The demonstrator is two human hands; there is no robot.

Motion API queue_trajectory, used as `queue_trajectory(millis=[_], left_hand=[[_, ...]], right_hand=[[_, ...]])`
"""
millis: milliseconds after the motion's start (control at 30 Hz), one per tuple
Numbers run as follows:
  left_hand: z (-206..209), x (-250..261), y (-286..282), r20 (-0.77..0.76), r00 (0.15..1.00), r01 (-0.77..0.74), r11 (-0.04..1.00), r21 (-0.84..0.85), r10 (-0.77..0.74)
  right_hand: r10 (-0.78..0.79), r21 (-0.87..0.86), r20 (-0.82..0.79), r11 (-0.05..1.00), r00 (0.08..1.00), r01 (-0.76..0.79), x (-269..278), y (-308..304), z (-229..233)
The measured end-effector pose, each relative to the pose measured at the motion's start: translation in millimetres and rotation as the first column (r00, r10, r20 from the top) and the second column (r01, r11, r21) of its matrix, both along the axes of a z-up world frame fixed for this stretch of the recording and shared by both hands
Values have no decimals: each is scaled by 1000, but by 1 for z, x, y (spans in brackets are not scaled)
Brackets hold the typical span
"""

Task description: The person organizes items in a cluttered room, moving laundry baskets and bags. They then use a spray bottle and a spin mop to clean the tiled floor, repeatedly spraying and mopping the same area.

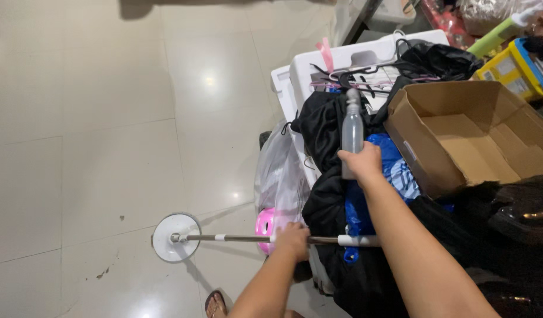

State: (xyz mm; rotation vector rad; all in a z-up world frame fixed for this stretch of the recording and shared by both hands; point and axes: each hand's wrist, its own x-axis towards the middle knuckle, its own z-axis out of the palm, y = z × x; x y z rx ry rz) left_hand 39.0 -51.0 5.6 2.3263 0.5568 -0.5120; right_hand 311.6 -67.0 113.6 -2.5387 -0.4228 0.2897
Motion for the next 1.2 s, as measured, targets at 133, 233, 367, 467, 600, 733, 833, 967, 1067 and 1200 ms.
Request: queue_trajectory(millis=[133,233,367,467,600,733,833,967,1067,1200], left_hand=[[-1,14,-15,5,999,-45,999,-25,45],[7,3,1,58,985,-159,986,-58,163],[42,-33,31,-20,999,-44,997,-62,43],[72,-62,46,-3,997,-79,996,-40,79],[104,-100,56,82,996,29,999,40,-33],[143,-142,44,156,981,119,992,-35,-112],[180,-159,13,241,948,238,965,-113,-206],[221,-176,-58,420,852,411,897,-164,-314],[244,-190,-123,461,803,530,808,-258,-379],[259,-207,-209,446,750,643,696,-320,-488]], right_hand=[[140,558,-468,813,873,169,-29,-27,15],[241,743,-510,607,826,282,-77,-56,55],[179,789,-537,452,824,416,-165,-68,135],[250,900,-378,324,891,291,-236,-70,192],[240,993,-60,115,969,33,-329,-99,241],[-245,988,62,153,968,-25,-413,-164,258],[-475,979,13,184,880,85,-458,-219,241],[-683,933,-197,90,703,348,-513,-299,193],[-804,876,-241,61,544,478,-561,-353,158],[-913,838,-273,-70,304,542,-631,-414,133]])
